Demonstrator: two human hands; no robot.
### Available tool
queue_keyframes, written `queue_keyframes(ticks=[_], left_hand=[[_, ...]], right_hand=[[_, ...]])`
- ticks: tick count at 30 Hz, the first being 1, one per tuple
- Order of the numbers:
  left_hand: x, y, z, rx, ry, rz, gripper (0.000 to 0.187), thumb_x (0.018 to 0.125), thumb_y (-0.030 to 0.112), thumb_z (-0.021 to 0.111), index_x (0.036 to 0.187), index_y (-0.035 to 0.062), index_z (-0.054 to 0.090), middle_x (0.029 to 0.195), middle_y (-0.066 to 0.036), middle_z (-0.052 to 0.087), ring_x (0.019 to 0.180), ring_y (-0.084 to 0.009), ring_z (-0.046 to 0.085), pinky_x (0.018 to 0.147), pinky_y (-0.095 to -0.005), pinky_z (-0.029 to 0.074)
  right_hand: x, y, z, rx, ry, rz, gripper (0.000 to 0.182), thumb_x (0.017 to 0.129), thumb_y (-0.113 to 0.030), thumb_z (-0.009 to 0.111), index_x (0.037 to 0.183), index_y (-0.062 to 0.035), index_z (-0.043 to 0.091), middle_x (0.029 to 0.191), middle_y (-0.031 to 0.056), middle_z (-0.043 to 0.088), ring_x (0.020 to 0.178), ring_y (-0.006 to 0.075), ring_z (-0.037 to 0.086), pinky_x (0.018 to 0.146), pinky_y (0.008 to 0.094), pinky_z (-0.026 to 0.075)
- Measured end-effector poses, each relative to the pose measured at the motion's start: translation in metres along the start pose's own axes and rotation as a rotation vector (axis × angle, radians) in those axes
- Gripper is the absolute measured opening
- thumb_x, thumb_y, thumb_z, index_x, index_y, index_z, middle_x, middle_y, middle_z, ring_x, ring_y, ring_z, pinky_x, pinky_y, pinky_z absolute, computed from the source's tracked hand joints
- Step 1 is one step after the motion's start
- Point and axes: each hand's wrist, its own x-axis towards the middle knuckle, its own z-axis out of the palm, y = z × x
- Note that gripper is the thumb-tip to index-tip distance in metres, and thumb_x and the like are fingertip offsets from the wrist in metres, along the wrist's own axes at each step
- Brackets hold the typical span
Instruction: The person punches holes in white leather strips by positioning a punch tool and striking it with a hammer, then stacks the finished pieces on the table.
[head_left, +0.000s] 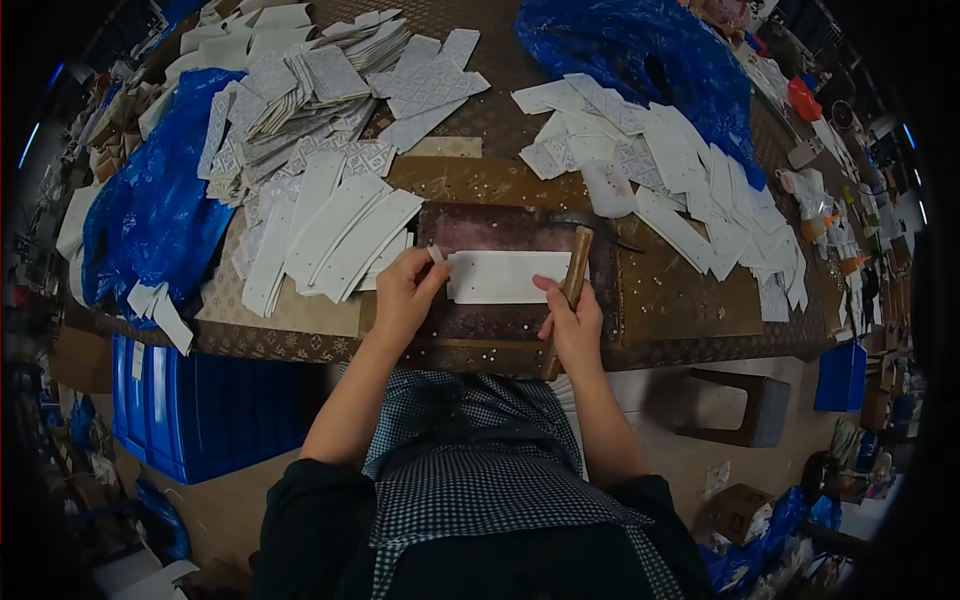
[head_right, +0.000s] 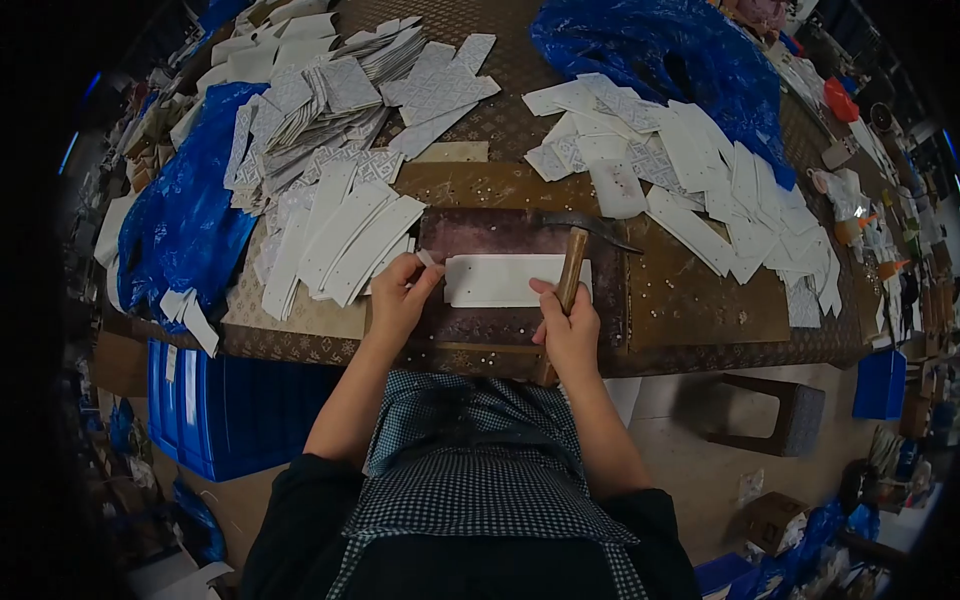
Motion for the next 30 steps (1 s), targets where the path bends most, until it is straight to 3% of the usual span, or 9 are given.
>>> queue_keyframes(ticks=[2, 3, 15, 18, 21, 23, 26, 29, 30], left_hand=[[0.008, -0.005, 0.012, -0.100, 0.040, 0.049, 0.014, 0.085, 0.013, 0.072, 0.088, 0.0001, 0.067, 0.073, -0.010, 0.059, 0.063, -0.0215, 0.055, 0.059, -0.0308, 0.044], [0.012, -0.008, 0.015, -0.076, 0.019, 0.063, 0.014, 0.087, 0.013, 0.071, 0.095, 0.0006, 0.070, 0.075, -0.006, 0.062, 0.067, -0.0127, 0.057, 0.062, -0.0268, 0.045], [0.016, -0.011, 0.029, -0.048, -0.026, 0.056, 0.013, 0.087, 0.013, 0.071, 0.094, 0.0016, 0.070, 0.074, -0.005, 0.058, 0.067, -0.0128, 0.054, 0.062, -0.0262, 0.044], [0.017, -0.011, 0.029, -0.032, -0.033, 0.101, 0.013, 0.086, 0.013, 0.071, 0.094, 0.0022, 0.070, 0.074, -0.006, 0.059, 0.066, -0.0151, 0.056, 0.062, -0.0268, 0.045], [0.020, -0.007, 0.032, -0.069, 0.002, 0.152, 0.014, 0.084, 0.012, 0.072, 0.081, 0.0015, 0.063, 0.072, -0.011, 0.054, 0.062, -0.0257, 0.053, 0.056, -0.0333, 0.043], [0.020, -0.012, 0.034, -0.035, -0.027, 0.172, 0.013, 0.084, 0.012, 0.072, 0.082, 0.0020, 0.064, 0.073, -0.011, 0.054, 0.063, -0.0264, 0.054, 0.056, -0.0342, 0.043], [0.020, -0.010, 0.035, -0.008, -0.047, 0.243, 0.009, 0.084, 0.011, 0.071, 0.087, 0.0029, 0.067, 0.074, -0.009, 0.056, 0.063, -0.0229, 0.054, 0.057, -0.0313, 0.044], [0.021, -0.007, 0.035, 0.027, -0.035, 0.289, 0.007, 0.084, 0.009, 0.070, 0.088, 0.0031, 0.068, 0.074, -0.008, 0.054, 0.062, -0.0220, 0.053, 0.056, -0.0305, 0.043], [0.020, -0.007, 0.036, 0.040, -0.031, 0.292, 0.007, 0.084, 0.009, 0.070, 0.088, 0.0031, 0.067, 0.073, -0.008, 0.053, 0.061, -0.0225, 0.052, 0.056, -0.0310, 0.042]], right_hand=[[0.000, 0.002, 0.001, -0.005, 0.017, -0.025, 0.017, 0.097, -0.014, 0.054, 0.101, 0.0019, 0.053, 0.113, 0.0113, 0.070, 0.048, 0.0096, 0.053, 0.046, 0.0241, 0.046], [0.000, 0.002, 0.002, 0.001, 0.012, -0.020, 0.017, 0.097, -0.014, 0.054, 0.100, 0.0018, 0.053, 0.113, 0.0113, 0.070, 0.048, 0.0096, 0.053, 0.046, 0.0240, 0.046], [0.001, 0.004, -0.002, 0.002, -0.006, -0.030, 0.016, 0.097, -0.014, 0.055, 0.100, 0.0015, 0.053, 0.112, 0.0109, 0.070, 0.048, 0.0097, 0.054, 0.046, 0.0240, 0.046], [0.001, 0.003, -0.001, -0.001, -0.007, -0.032, 0.015, 0.097, -0.013, 0.055, 0.100, 0.0017, 0.053, 0.112, 0.0110, 0.070, 0.048, 0.0096, 0.055, 0.046, 0.0239, 0.047], [0.000, 0.001, 0.000, -0.013, -0.002, -0.028, 0.015, 0.096, -0.013, 0.054, 0.100, 0.0018, 0.053, 0.112, 0.0116, 0.070, 0.048, 0.0095, 0.054, 0.046, 0.0240, 0.047], [0.000, 0.000, 0.000, -0.010, 0.001, -0.019, 0.014, 0.096, -0.012, 0.054, 0.099, 0.0018, 0.053, 0.113, 0.0123, 0.070, 0.048, 0.0095, 0.054, 0.046, 0.0242, 0.047], [0.000, 0.002, -0.001, 0.013, -0.013, -0.036, 0.014, 0.096, -0.012, 0.056, 0.101, 0.0015, 0.054, 0.106, 0.0107, 0.071, 0.049, 0.0091, 0.055, 0.047, 0.0240, 0.048], [-0.007, -0.032, -0.009, -0.229, -0.147, 0.044, 0.018, 0.095, -0.013, 0.059, 0.104, 0.0009, 0.054, 0.096, 0.0097, 0.071, 0.056, 0.0117, 0.060, 0.053, 0.0261, 0.050], [-0.009, -0.050, -0.011, -0.298, -0.191, -0.022, 0.019, 0.094, -0.014, 0.061, 0.105, 0.0006, 0.054, 0.093, 0.0093, 0.069, 0.058, 0.0128, 0.061, 0.055, 0.0271, 0.050]])
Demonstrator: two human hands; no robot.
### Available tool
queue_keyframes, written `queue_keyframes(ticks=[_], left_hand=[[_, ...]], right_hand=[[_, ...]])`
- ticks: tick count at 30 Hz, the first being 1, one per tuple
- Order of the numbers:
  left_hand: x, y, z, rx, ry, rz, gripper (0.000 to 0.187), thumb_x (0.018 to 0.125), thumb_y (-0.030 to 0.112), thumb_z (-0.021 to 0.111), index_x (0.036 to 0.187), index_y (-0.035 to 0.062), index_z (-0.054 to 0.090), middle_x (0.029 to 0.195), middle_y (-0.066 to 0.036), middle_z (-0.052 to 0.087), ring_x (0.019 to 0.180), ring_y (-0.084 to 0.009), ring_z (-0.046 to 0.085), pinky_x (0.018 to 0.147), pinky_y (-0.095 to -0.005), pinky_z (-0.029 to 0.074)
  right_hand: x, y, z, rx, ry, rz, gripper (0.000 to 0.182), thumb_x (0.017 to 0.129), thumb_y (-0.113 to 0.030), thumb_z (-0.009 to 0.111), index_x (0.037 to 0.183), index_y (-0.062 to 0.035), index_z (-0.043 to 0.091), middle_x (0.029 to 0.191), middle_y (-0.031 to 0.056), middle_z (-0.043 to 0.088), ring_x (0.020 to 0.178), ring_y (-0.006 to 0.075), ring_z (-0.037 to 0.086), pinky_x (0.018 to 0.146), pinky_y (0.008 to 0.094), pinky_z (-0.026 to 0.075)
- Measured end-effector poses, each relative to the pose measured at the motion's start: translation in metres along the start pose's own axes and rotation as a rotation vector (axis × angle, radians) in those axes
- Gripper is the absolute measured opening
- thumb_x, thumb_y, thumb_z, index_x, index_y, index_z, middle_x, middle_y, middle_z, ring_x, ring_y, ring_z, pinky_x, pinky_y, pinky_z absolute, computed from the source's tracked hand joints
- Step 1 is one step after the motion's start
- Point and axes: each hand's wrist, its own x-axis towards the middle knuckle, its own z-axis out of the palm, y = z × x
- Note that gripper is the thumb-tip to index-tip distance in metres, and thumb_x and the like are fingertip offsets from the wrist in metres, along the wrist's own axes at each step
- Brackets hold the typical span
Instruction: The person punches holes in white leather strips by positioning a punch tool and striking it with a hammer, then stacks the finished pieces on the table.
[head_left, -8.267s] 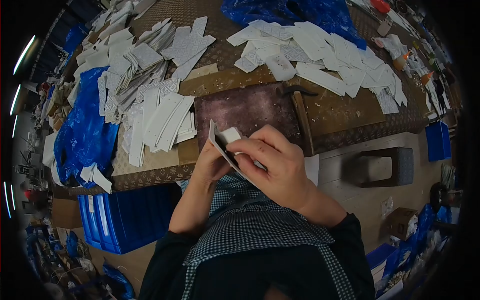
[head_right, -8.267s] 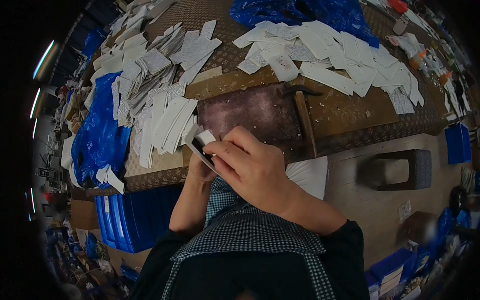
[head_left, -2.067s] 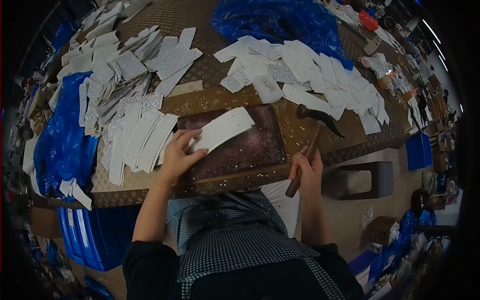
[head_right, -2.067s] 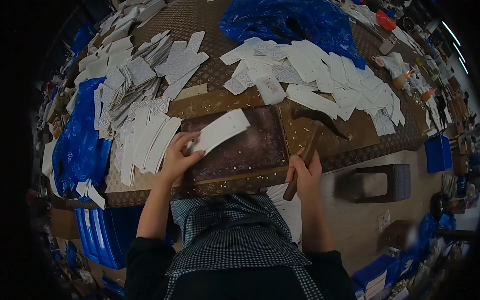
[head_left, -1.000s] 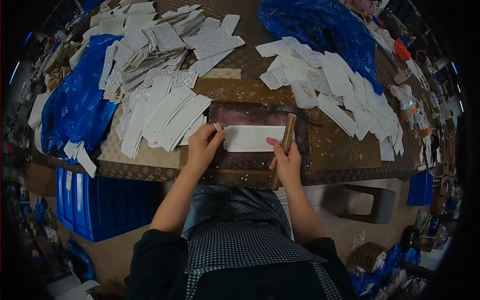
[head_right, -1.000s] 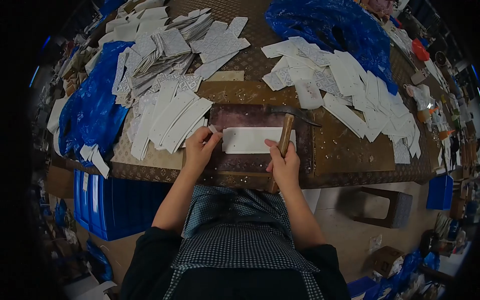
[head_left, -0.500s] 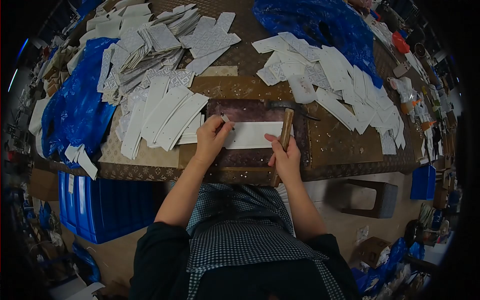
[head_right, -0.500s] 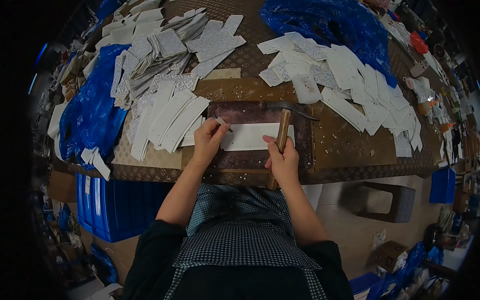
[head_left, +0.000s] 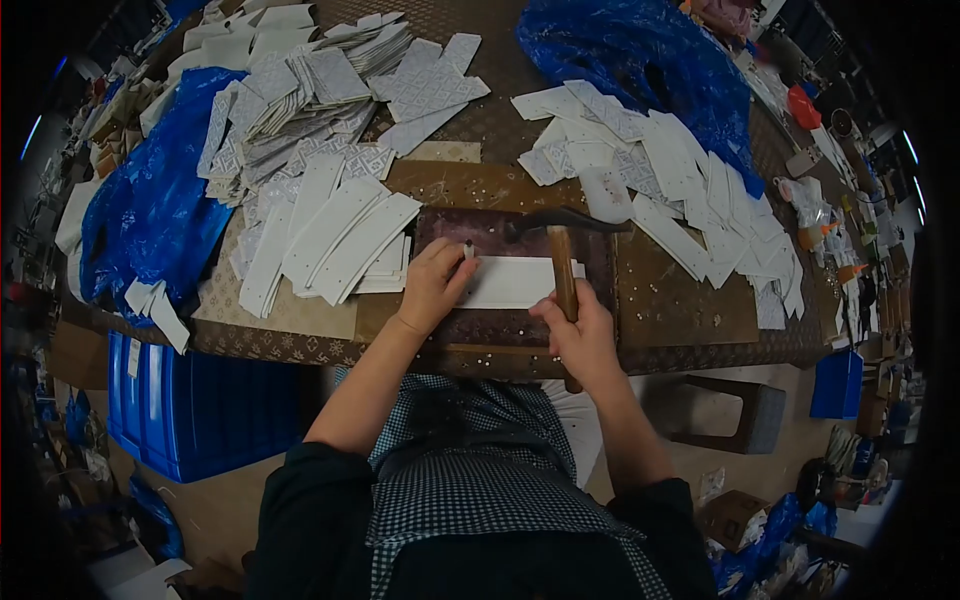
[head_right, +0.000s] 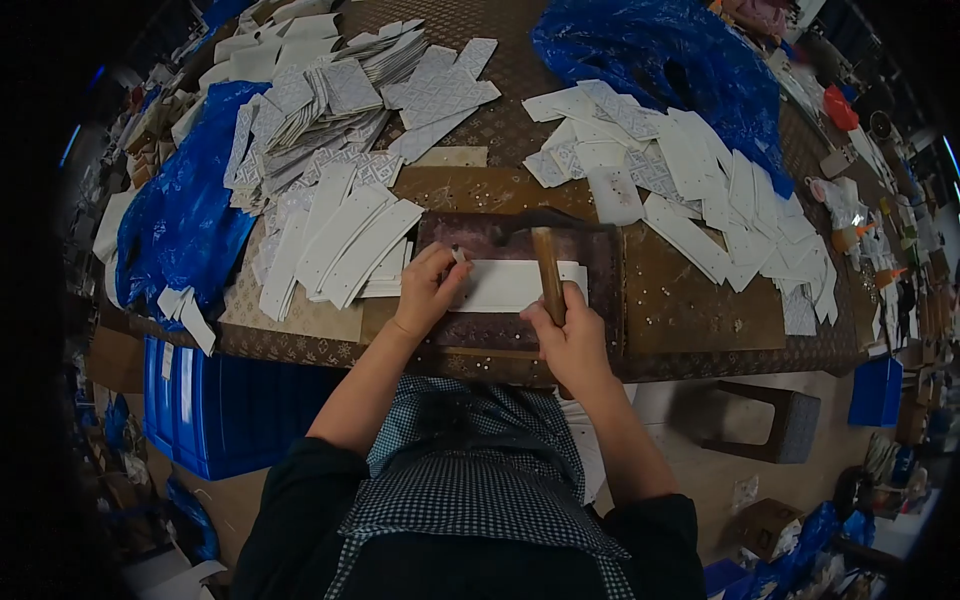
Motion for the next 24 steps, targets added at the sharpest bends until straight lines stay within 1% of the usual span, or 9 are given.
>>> queue_keyframes(ticks=[5, 8, 10, 11, 14, 17, 20, 22, 24], left_hand=[[0.001, -0.003, 0.004, -0.021, 0.033, 0.054, 0.010, 0.084, 0.009, 0.071, 0.090, 0.0031, 0.067, 0.074, -0.009, 0.053, 0.062, -0.0237, 0.053, 0.056, -0.0324, 0.043], [0.000, -0.005, 0.006, -0.018, 0.042, 0.060, 0.011, 0.084, 0.010, 0.071, 0.091, 0.0033, 0.067, 0.075, -0.010, 0.054, 0.063, -0.0245, 0.054, 0.056, -0.0331, 0.044], [0.000, -0.006, 0.005, -0.022, 0.047, 0.059, 0.011, 0.084, 0.010, 0.071, 0.092, 0.0033, 0.067, 0.075, -0.010, 0.054, 0.064, -0.0252, 0.054, 0.057, -0.0337, 0.044], [0.000, -0.007, 0.005, -0.031, 0.050, 0.063, 0.011, 0.084, 0.010, 0.071, 0.092, 0.0032, 0.067, 0.075, -0.010, 0.054, 0.064, -0.0256, 0.054, 0.057, -0.0339, 0.044], [-0.003, -0.006, 0.003, -0.023, 0.040, 0.063, 0.011, 0.085, 0.010, 0.071, 0.092, 0.0026, 0.066, 0.075, -0.010, 0.054, 0.064, -0.0266, 0.054, 0.057, -0.0347, 0.045], [-0.003, -0.005, 0.004, -0.031, 0.048, 0.056, 0.012, 0.085, 0.011, 0.071, 0.090, 0.0017, 0.065, 0.075, -0.011, 0.054, 0.065, -0.0275, 0.054, 0.058, -0.0355, 0.045], [-0.001, -0.004, 0.005, -0.034, 0.054, 0.045, 0.013, 0.085, 0.011, 0.071, 0.088, 0.0011, 0.064, 0.074, -0.011, 0.054, 0.065, -0.0283, 0.055, 0.059, -0.0362, 0.045], [-0.002, -0.003, 0.003, -0.025, 0.037, 0.026, 0.013, 0.085, 0.013, 0.071, 0.088, 0.0015, 0.064, 0.076, -0.012, 0.055, 0.067, -0.0301, 0.056, 0.060, -0.0378, 0.046], [0.000, -0.001, 0.001, -0.017, 0.006, 0.007, 0.013, 0.085, 0.014, 0.070, 0.088, 0.0025, 0.065, 0.078, -0.012, 0.058, 0.072, -0.0335, 0.059, 0.062, -0.0404, 0.049]], right_hand=[[-0.021, -0.116, -0.020, -0.307, 0.021, -0.403, 0.019, 0.093, -0.013, 0.061, 0.106, -0.0021, 0.053, 0.078, 0.0096, 0.061, 0.067, 0.0158, 0.062, 0.062, 0.0313, 0.050], [-0.023, -0.125, -0.014, -0.247, 0.076, -0.565, 0.022, 0.093, -0.013, 0.062, 0.109, -0.0026, 0.051, 0.080, 0.0121, 0.062, 0.066, 0.0226, 0.064, 0.062, 0.0337, 0.050], [-0.013, -0.108, -0.002, -0.451, 0.099, -0.604, 0.024, 0.093, -0.015, 0.062, 0.109, -0.0023, 0.050, 0.079, 0.0159, 0.063, 0.066, 0.0344, 0.064, 0.062, 0.0379, 0.051], [-0.005, -0.094, 0.001, -0.565, 0.025, -0.492, 0.024, 0.093, -0.016, 0.061, 0.108, -0.0019, 0.049, 0.077, 0.0201, 0.062, 0.072, 0.0423, 0.063, 0.064, 0.0435, 0.050], [0.005, -0.075, -0.007, -0.792, -0.131, -0.187, 0.023, 0.093, -0.016, 0.060, 0.105, -0.0017, 0.049, 0.075, 0.0214, 0.061, 0.074, 0.0431, 0.063, 0.064, 0.0468, 0.048], [-0.008, -0.121, -0.012, -0.677, -0.111, -0.257, 0.023, 0.093, -0.016, 0.060, 0.106, -0.0011, 0.049, 0.075, 0.0221, 0.061, 0.074, 0.0449, 0.061, 0.064, 0.0467, 0.048], [-0.020, -0.147, -0.013, -0.285, 0.077, -0.552, 0.023, 0.097, -0.022, 0.056, 0.109, -0.0041, 0.051, 0.070, -0.0006, 0.051, 0.053, 0.0039, 0.047, 0.044, 0.0217, 0.038], [-0.017, -0.149, -0.011, -0.216, 0.140, -0.689, 0.021, 0.098, -0.021, 0.054, 0.110, -0.0036, 0.050, 0.073, 0.0005, 0.052, 0.057, 0.0038, 0.048, 0.047, 0.0203, 0.038], [-0.006, -0.122, -0.007, -0.324, 0.093, -0.668, 0.019, 0.096, -0.017, 0.055, 0.107, -0.0022, 0.051, 0.078, 0.0079, 0.059, 0.066, 0.0140, 0.057, 0.058, 0.0293, 0.046]])
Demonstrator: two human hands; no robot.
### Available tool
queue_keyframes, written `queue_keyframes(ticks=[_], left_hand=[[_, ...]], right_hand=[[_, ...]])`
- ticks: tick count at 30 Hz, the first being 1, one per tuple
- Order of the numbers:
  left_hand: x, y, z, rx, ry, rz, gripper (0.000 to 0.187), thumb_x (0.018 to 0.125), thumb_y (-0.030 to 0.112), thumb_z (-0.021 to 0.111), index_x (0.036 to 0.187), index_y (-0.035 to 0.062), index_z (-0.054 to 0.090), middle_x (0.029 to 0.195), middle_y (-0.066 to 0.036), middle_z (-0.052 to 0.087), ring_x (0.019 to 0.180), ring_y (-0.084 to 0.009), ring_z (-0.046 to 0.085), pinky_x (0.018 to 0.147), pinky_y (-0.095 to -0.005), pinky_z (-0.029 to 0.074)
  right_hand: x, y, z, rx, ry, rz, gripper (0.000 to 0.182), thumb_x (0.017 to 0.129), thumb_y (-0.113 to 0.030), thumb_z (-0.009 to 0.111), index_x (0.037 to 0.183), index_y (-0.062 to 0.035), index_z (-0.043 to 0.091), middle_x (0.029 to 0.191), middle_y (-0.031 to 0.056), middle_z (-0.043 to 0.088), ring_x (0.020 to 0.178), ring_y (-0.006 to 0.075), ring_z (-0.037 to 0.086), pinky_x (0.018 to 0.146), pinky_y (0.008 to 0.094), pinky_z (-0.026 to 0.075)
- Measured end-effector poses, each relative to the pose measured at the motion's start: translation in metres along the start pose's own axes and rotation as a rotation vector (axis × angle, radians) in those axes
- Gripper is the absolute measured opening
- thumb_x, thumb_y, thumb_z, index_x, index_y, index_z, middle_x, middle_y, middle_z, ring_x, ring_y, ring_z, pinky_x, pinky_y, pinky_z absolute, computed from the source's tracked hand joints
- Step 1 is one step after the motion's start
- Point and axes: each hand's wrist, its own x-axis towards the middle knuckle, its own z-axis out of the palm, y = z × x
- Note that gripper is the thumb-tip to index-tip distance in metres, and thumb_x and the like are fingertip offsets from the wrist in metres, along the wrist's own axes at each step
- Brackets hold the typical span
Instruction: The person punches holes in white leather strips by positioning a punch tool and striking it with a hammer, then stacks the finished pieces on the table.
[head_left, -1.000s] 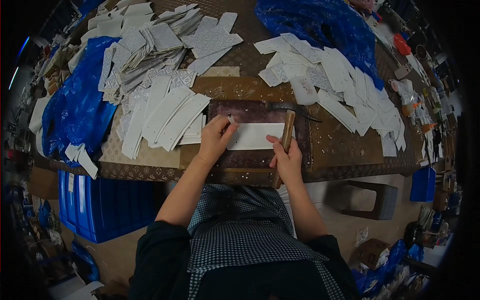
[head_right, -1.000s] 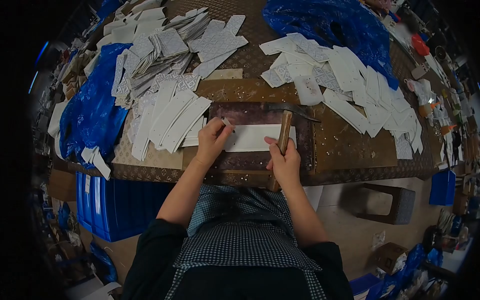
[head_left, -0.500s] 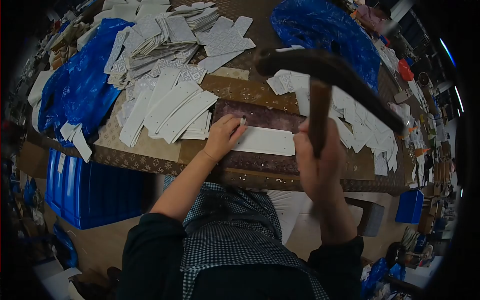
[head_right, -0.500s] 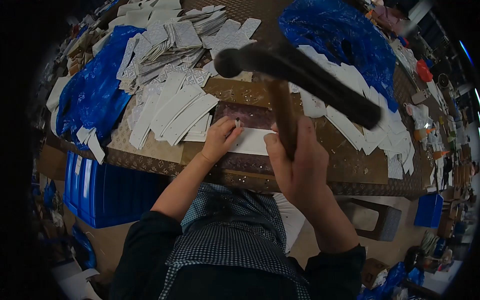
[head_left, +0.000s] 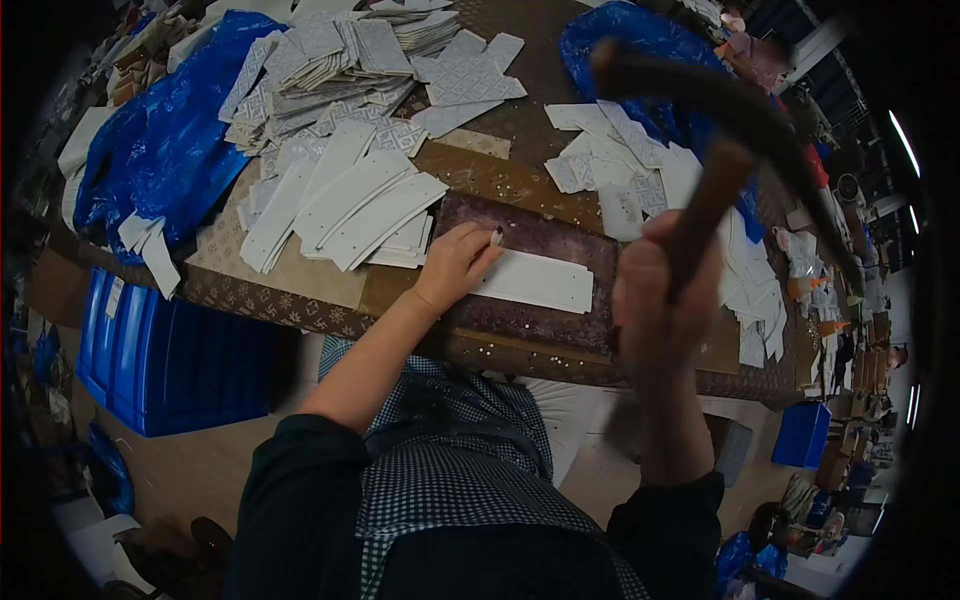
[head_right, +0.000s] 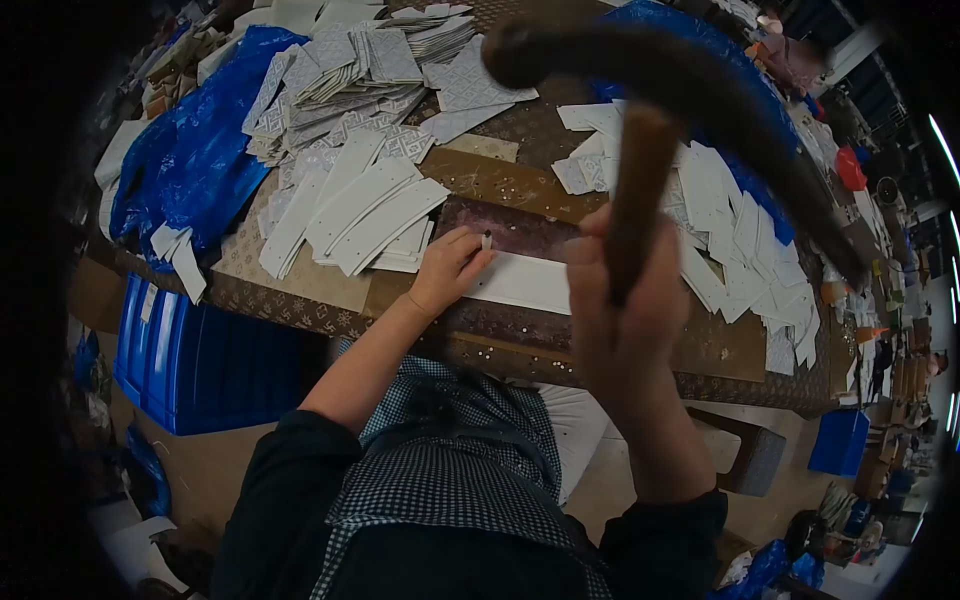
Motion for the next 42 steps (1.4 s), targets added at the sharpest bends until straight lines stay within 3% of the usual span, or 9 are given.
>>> queue_keyframes(ticks=[3, 4, 10, 14, 19, 22, 28, 29, 42], left_hand=[[0.000, -0.002, 0.000, 0.019, -0.009, 0.024, 0.013, 0.085, 0.014, 0.069, 0.088, 0.0026, 0.065, 0.078, -0.013, 0.058, 0.072, -0.0339, 0.059, 0.063, -0.0405, 0.049], [-0.001, -0.003, -0.001, 0.015, -0.001, 0.043, 0.013, 0.085, 0.014, 0.070, 0.088, 0.0022, 0.065, 0.078, -0.013, 0.057, 0.070, -0.0326, 0.058, 0.062, -0.0390, 0.048], [0.003, -0.004, 0.001, -0.011, -0.056, -0.038, 0.014, 0.088, 0.016, 0.068, 0.092, 0.0022, 0.065, 0.079, -0.012, 0.057, 0.070, -0.0305, 0.057, 0.062, -0.0367, 0.047], [0.002, -0.001, -0.007, -0.045, -0.105, -0.056, 0.016, 0.089, 0.015, 0.066, 0.099, 0.0025, 0.067, 0.086, -0.010, 0.063, 0.074, -0.0238, 0.061, 0.066, -0.0324, 0.048], [0.010, -0.011, -0.010, -0.159, -0.256, -0.173, 0.021, 0.089, 0.015, 0.066, 0.105, 0.0032, 0.069, 0.094, -0.008, 0.068, 0.079, -0.0173, 0.063, 0.070, -0.0293, 0.050], [0.012, -0.003, -0.007, -0.121, -0.171, -0.218, 0.021, 0.084, 0.018, 0.072, 0.094, 0.0004, 0.066, 0.085, -0.012, 0.065, 0.071, -0.0252, 0.062, 0.066, -0.0340, 0.050], [0.000, -0.007, -0.009, -0.177, 0.024, -0.500, 0.028, 0.078, 0.021, 0.080, 0.082, -0.0002, 0.062, 0.073, -0.006, 0.062, 0.066, -0.0128, 0.058, 0.061, -0.0275, 0.047], [-0.006, -0.011, -0.011, -0.213, 0.003, -0.454, 0.014, 0.087, 0.012, 0.072, 0.086, 0.0003, 0.064, 0.076, 0.001, 0.063, 0.069, -0.0050, 0.054, 0.061, -0.0232, 0.046], [-0.031, 0.017, -0.017, -0.183, -0.056, -0.285, 0.015, 0.088, 0.009, 0.069, 0.102, 0.0014, 0.071, 0.095, -0.006, 0.070, 0.086, -0.0139, 0.066, 0.077, -0.0263, 0.051]], right_hand=[[-0.016, 0.040, 0.018, -0.546, -0.528, 0.229, 0.023, 0.094, -0.019, 0.058, 0.104, -0.0003, 0.049, 0.080, 0.0214, 0.064, 0.075, 0.0395, 0.066, 0.065, 0.0465, 0.050], [-0.019, 0.043, 0.017, -0.465, -0.487, 0.332, 0.024, 0.094, -0.021, 0.057, 0.104, -0.0007, 0.049, 0.079, 0.0238, 0.065, 0.077, 0.0469, 0.062, 0.066, 0.0506, 0.049], [-0.039, 0.053, 0.021, 0.042, -0.266, 0.535, 0.023, 0.096, -0.020, 0.058, 0.104, 0.0010, 0.054, 0.075, 0.0133, 0.066, 0.059, 0.0255, 0.064, 0.056, 0.0381, 0.049], [-0.066, 0.092, 0.057, 0.292, -0.080, 0.707, 0.020, 0.100, -0.018, 0.054, 0.107, -0.0007, 0.059, 0.079, 0.0040, 0.064, 0.046, 0.0067, 0.050, 0.043, 0.0239, 0.041], [-0.091, 0.119, 0.073, 0.448, 0.050, 0.673, 0.019, 0.100, -0.020, 0.052, 0.104, -0.0008, 0.053, 0.102, 0.0091, 0.069, 0.046, 0.0086, 0.051, 0.044, 0.0238, 0.043], [-0.088, 0.121, 0.071, 0.481, 0.060, 0.683, 0.019, 0.101, -0.020, 0.051, 0.101, -0.0013, 0.049, 0.112, 0.0118, 0.069, 0.046, 0.0091, 0.052, 0.044, 0.0234, 0.044], [-0.090, 0.121, 0.072, 0.510, 0.080, 0.677, 0.019, 0.101, -0.020, 0.050, 0.101, -0.0014, 0.049, 0.112, 0.0121, 0.069, 0.047, 0.0089, 0.053, 0.044, 0.0231, 0.044], [-0.090, 0.121, 0.072, 0.510, 0.081, 0.672, 0.018, 0.101, -0.020, 0.050, 0.101, -0.0015, 0.049, 0.112, 0.0122, 0.069, 0.047, 0.0089, 0.053, 0.044, 0.0231, 0.044], [-0.090, 0.121, 0.071, 0.513, 0.083, 0.676, 0.018, 0.100, -0.020, 0.053, 0.101, -0.0021, 0.051, 0.110, 0.0111, 0.070, 0.046, 0.0081, 0.052, 0.043, 0.0226, 0.043]])
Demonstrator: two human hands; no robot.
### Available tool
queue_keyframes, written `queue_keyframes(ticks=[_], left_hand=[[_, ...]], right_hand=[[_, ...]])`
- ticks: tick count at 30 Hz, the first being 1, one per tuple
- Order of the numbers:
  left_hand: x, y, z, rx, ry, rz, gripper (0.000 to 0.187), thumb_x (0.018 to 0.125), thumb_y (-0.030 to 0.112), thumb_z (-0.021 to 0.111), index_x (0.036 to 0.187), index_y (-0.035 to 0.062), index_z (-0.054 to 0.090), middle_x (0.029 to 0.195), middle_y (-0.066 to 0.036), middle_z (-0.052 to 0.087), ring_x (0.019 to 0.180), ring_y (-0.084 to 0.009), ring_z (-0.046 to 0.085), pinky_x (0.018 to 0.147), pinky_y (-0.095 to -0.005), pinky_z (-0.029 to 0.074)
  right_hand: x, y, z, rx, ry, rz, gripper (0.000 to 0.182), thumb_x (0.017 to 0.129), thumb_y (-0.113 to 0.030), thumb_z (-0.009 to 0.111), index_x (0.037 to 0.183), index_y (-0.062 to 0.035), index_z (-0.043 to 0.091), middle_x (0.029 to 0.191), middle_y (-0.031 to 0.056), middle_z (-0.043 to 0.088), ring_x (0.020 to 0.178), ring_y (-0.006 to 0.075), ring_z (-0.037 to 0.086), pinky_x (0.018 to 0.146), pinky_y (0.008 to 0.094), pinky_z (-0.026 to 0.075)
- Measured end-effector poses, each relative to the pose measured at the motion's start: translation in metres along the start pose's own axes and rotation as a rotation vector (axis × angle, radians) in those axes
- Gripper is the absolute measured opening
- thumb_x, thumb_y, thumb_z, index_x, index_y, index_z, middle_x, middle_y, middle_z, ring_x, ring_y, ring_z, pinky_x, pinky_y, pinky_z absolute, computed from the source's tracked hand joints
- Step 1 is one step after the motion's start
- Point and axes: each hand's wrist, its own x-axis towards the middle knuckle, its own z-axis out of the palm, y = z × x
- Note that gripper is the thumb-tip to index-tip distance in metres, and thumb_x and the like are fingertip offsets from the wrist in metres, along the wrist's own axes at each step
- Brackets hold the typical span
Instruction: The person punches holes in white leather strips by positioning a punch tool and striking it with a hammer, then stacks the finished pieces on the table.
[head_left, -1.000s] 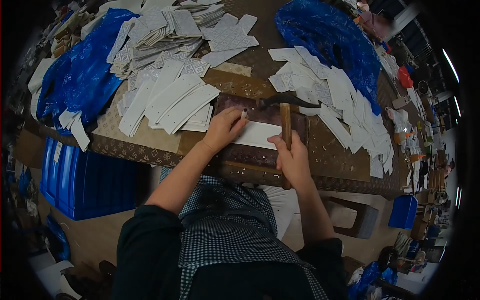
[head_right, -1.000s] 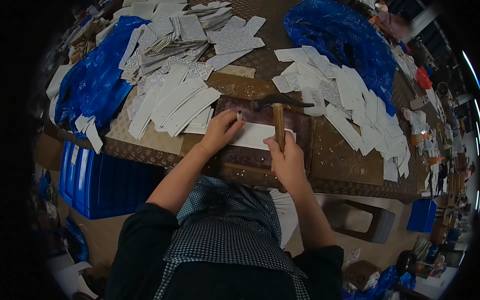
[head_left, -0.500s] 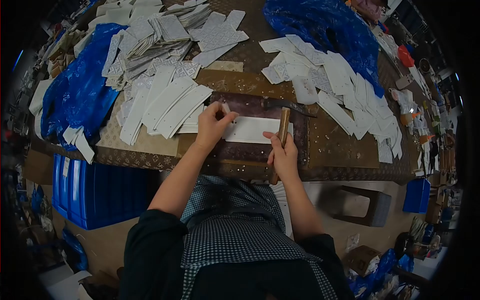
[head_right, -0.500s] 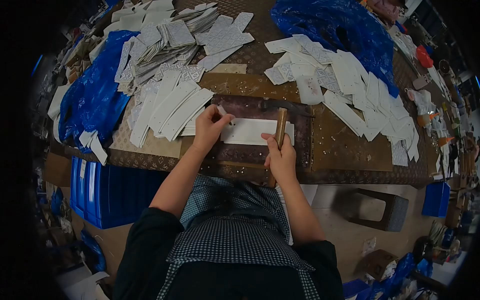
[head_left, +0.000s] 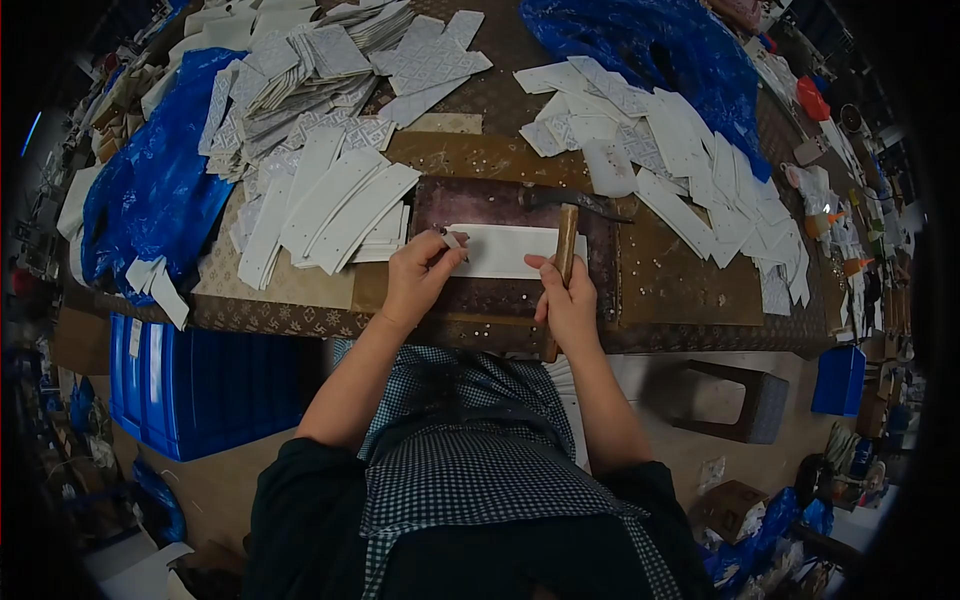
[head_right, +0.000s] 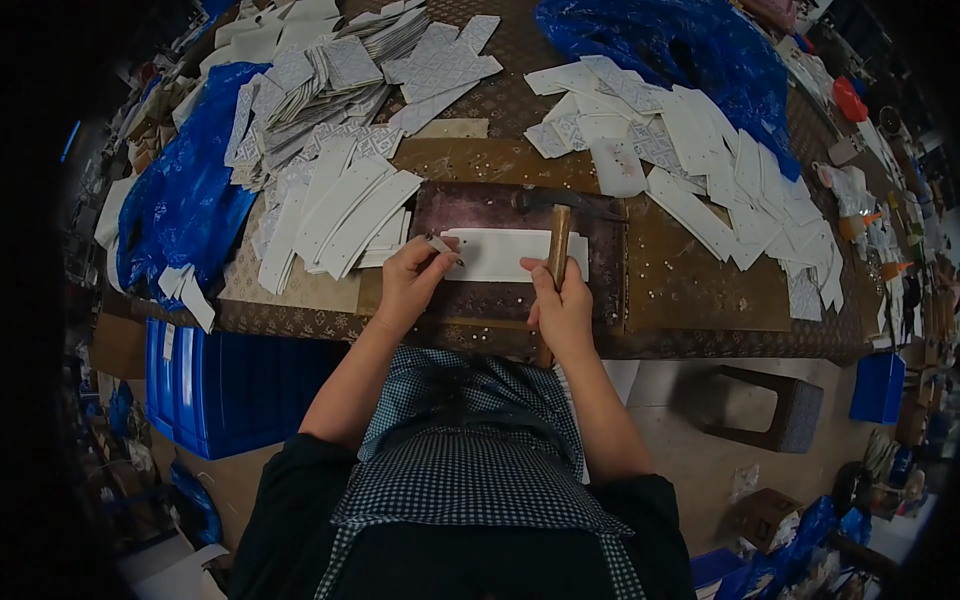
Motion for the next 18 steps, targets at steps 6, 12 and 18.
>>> queue_keyframes(ticks=[6, 12, 18], left_hand=[[0.002, -0.001, 0.003, 0.046, -0.006, 0.079, 0.012, 0.087, 0.008, 0.069, 0.097, 0.0018, 0.070, 0.089, -0.008, 0.068, 0.079, -0.0174, 0.065, 0.071, -0.0274, 0.050], [0.006, 0.001, 0.004, 0.104, -0.002, 0.171, 0.013, 0.085, 0.009, 0.070, 0.096, 0.0031, 0.071, 0.082, -0.009, 0.064, 0.071, -0.0210, 0.062, 0.063, -0.0296, 0.049], [0.005, 0.003, 0.005, 0.115, -0.014, 0.189, 0.012, 0.085, 0.010, 0.070, 0.094, 0.0021, 0.070, 0.078, -0.010, 0.061, 0.068, -0.0222, 0.059, 0.061, -0.0309, 0.047]], right_hand=[[0.000, 0.003, 0.000, -0.002, 0.002, -0.012, 0.018, 0.100, -0.020, 0.053, 0.101, -0.0022, 0.051, 0.108, 0.0104, 0.070, 0.046, 0.0079, 0.052, 0.042, 0.0225, 0.043], [0.001, -0.001, -0.007, -0.155, -0.089, 0.007, 0.018, 0.098, -0.018, 0.057, 0.100, -0.0009, 0.053, 0.084, 0.0078, 0.066, 0.052, 0.0102, 0.054, 0.050, 0.0241, 0.045], [-0.019, -0.144, -0.007, -0.336, -0.191, -0.238, 0.016, 0.093, -0.012, 0.061, 0.103, -0.0003, 0.056, 0.077, 0.0079, 0.062, 0.066, 0.0105, 0.057, 0.060, 0.0263, 0.047]])
